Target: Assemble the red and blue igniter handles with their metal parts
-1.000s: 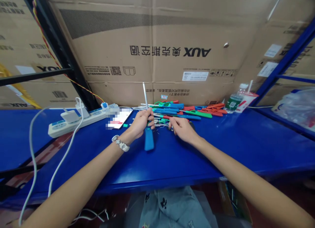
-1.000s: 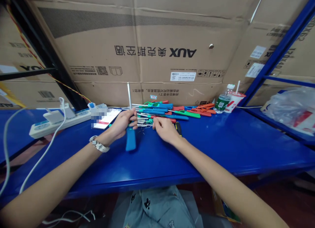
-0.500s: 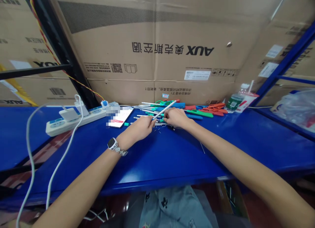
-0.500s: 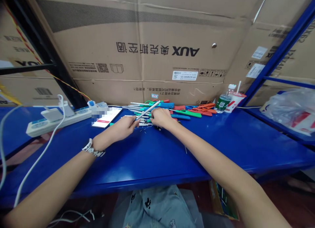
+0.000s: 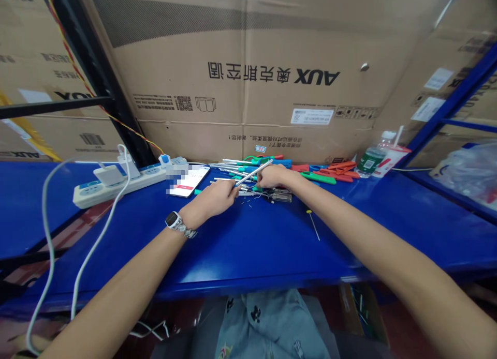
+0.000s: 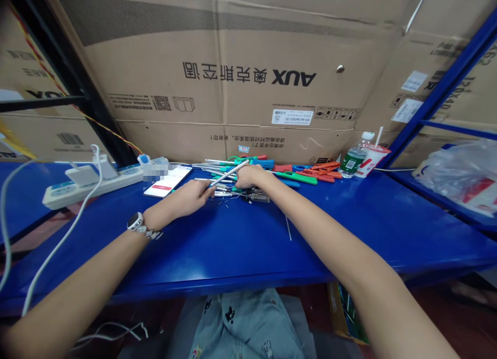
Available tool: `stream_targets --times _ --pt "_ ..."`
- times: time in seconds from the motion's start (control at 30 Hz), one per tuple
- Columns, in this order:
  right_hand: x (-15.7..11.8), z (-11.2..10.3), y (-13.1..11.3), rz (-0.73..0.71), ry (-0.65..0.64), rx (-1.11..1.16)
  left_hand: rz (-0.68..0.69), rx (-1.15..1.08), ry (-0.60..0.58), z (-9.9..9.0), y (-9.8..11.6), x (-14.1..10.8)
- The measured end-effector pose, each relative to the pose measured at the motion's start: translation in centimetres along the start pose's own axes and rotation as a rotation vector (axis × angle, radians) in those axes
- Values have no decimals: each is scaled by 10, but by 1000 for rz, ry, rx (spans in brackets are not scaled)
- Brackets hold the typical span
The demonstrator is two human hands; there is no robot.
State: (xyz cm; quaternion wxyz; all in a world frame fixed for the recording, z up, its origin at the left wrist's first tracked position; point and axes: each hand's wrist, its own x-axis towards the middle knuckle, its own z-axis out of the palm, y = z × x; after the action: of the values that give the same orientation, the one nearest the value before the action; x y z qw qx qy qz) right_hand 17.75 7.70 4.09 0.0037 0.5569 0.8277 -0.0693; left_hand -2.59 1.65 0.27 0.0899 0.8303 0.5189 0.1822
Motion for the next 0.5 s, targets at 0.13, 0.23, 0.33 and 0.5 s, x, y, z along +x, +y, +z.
stream_targets --times 0.13,0.23,0.33,0.5 --pt "12 -5 1 -12 -33 26 -5 0 30 -3 0 0" --pt "18 -5 -1 -19 -21 53 9 22 12 -4 2 -1" --pt "15 -3 1 -22 34 84 33 6 -11 -5 6 -2" --pt "-14 6 25 -44 316 714 44 -22 13 -6 12 -4"
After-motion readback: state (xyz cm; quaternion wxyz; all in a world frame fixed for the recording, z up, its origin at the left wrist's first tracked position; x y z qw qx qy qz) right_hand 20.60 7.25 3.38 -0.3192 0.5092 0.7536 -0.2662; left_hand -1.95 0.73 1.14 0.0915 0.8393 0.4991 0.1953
